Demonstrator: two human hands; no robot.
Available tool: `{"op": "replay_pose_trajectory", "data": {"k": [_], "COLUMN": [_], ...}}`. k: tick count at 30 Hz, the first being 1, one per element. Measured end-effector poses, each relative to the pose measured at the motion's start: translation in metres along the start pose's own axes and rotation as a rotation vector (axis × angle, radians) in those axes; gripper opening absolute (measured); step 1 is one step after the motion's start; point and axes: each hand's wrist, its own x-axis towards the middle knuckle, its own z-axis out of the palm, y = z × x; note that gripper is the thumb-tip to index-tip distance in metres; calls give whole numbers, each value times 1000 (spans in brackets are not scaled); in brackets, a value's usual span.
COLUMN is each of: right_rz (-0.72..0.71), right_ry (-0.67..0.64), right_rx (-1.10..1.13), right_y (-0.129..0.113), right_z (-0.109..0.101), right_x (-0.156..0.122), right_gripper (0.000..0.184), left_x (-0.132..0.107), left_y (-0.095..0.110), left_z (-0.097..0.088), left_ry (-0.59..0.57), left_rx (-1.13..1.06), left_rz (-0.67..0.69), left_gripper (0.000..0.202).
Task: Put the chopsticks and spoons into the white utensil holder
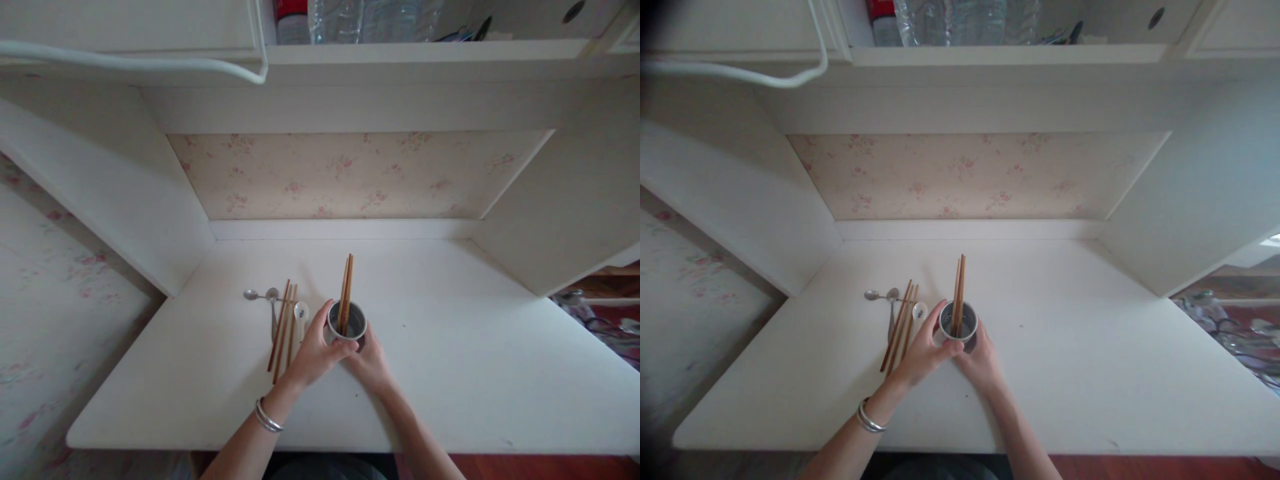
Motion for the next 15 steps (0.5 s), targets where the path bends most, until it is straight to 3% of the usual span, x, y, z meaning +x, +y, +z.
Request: {"op": "replay_pose_trajectory", "data": {"k": [3, 10, 13, 15], "right_rz": [21, -96, -111, -141], "right_ry": [-15, -88, -10, 74], "right_rx": [31, 22, 17, 27], "right_y": [0, 5, -1, -14], "right_z": [-1, -12, -23, -31], "right_x": [0, -4, -15, -23], "right_gripper": [65, 71, 78, 73], "left_x": [-5, 4, 6, 6], "left_y": [-13, -33, -35, -35], "left_z": [14, 27, 26, 25], "left_ry": [91, 164, 144, 127], "left_rx": [5, -41, -79, -122], "left_rz": [45, 138, 125, 119], "left_gripper": [95, 70, 72, 73]}}
